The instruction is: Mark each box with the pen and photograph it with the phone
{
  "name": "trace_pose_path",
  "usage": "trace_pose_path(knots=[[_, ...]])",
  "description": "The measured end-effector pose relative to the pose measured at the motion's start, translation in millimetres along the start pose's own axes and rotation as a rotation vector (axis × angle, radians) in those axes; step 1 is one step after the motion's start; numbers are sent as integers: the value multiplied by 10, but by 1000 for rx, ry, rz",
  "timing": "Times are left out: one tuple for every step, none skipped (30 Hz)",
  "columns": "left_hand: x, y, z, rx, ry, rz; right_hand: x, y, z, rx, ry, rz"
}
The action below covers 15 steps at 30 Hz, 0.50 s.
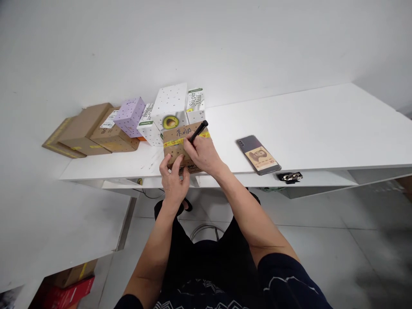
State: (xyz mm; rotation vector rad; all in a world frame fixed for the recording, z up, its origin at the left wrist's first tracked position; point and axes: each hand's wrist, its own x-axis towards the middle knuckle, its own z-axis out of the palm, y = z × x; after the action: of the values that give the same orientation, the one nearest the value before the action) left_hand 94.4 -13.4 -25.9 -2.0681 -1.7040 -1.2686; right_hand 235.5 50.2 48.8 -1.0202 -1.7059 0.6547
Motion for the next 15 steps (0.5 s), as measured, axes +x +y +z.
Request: trace_pose_path(knots=[[0, -5, 4, 0, 4, 3, -5, -5, 5, 13, 3, 13], [1, -10, 8, 0, 5, 7, -11, -8, 10, 42, 19, 36], [2, -14, 11, 1, 5, 10, -16, -7, 12, 91, 56, 69], [4, -19, 14, 4, 2, 10, -19, 4, 5, 155, 111, 107], [5, -22, 15, 9, -4, 7, -20, 28, -13, 227, 184, 147], [5, -26, 16, 13, -10, 0, -19, 71, -47, 298, 267, 180], [6, -29, 17, 16, -16, -9, -17, 136, -98, 356, 358, 204], [5, -32, 19, 15, -21, -17, -15, 223, -164, 388, 443, 223], [5, -34, 21, 14, -25, -21, -16, 330, -240, 383, 511, 243], [4, -37, 25, 13, -27, -20, -20, 453, -321, 335, 550, 271], [3, -38, 30, 16, -24, -14, -30, 581, -396, 235, 543, 317], [3, -39, 37, 22, -19, -4, -44, 706, -457, 82, 478, 377], [4, -38, 45, 34, -12, 6, -63, 818, -498, -100, 354, 446], [6, -36, 55, 47, -4, 14, -86, 910, -513, -279, 211, 513], [10, -33, 65, 62, 2, 19, -112, 977, -502, -440, 66, 570]])
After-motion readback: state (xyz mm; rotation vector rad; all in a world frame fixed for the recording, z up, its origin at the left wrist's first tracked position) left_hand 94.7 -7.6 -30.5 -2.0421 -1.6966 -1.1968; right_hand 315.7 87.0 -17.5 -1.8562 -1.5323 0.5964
